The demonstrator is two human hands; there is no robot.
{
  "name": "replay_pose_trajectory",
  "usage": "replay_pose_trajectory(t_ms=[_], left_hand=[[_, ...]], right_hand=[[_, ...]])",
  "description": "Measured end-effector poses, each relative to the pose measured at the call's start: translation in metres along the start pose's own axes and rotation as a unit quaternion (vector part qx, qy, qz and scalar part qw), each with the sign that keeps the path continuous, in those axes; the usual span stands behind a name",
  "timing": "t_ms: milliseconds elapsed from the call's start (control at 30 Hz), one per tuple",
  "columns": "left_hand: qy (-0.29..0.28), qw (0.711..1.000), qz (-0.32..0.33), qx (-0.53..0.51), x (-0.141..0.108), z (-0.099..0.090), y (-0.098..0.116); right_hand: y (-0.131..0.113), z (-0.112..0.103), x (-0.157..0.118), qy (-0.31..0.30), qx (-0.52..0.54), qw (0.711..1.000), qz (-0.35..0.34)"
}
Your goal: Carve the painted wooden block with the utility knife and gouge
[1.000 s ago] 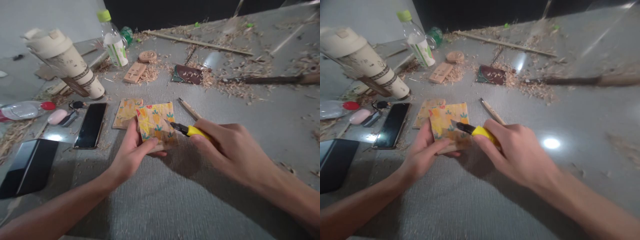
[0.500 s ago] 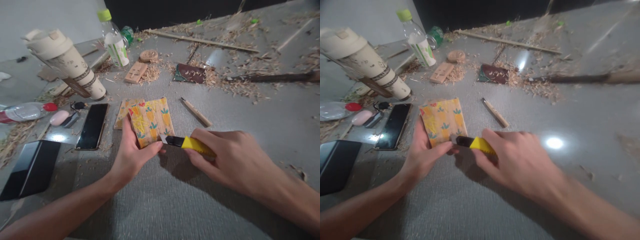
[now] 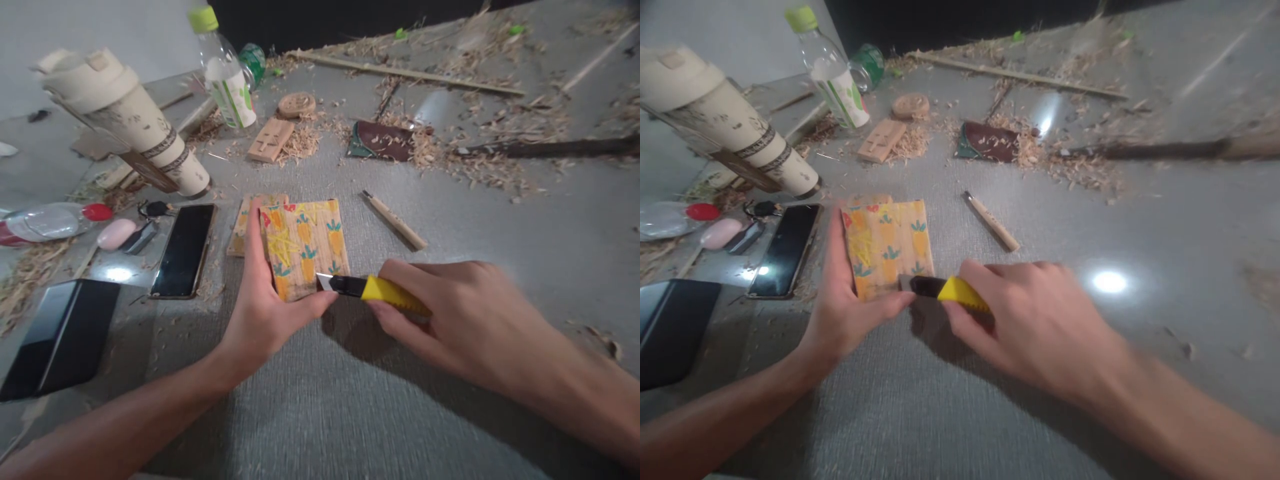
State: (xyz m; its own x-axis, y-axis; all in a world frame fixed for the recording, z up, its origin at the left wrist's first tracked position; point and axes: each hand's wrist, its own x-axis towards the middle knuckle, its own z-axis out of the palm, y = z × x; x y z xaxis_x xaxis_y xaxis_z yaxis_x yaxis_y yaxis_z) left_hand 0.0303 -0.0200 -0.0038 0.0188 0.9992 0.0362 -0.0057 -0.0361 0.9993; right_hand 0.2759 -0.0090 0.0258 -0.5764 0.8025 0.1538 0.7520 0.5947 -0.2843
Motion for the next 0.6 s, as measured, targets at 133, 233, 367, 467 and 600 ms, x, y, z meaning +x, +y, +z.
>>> replay_pose_trajectory(t_ms=[133, 233, 367, 467, 600], left_hand=[[-0.010, 1.000, -0.005, 0.012, 0.0006, 0.0000, 0.0019], [-0.016, 0.999, 0.011, 0.050, 0.0011, -0.0014, 0.0039], [-0.012, 0.994, 0.046, 0.100, 0.0024, -0.0044, 0.0055], [-0.012, 0.992, 0.052, 0.110, 0.0033, -0.0061, 0.0047], [-0.013, 0.994, 0.046, 0.102, 0.0042, -0.0072, 0.0035]], right_hand=[[0.0000, 0.0001, 0.0003, -0.006, 0.003, 1.000, -0.003], [0.0003, 0.0001, 0.0005, -0.009, 0.009, 1.000, -0.006], [0.0005, -0.0007, 0.0006, -0.010, 0.009, 1.000, -0.012], [-0.0004, -0.0009, -0.0003, -0.002, 0.001, 1.000, -0.015], [-0.0046, 0.0001, -0.0032, 0.011, -0.014, 1.000, -0.010]])
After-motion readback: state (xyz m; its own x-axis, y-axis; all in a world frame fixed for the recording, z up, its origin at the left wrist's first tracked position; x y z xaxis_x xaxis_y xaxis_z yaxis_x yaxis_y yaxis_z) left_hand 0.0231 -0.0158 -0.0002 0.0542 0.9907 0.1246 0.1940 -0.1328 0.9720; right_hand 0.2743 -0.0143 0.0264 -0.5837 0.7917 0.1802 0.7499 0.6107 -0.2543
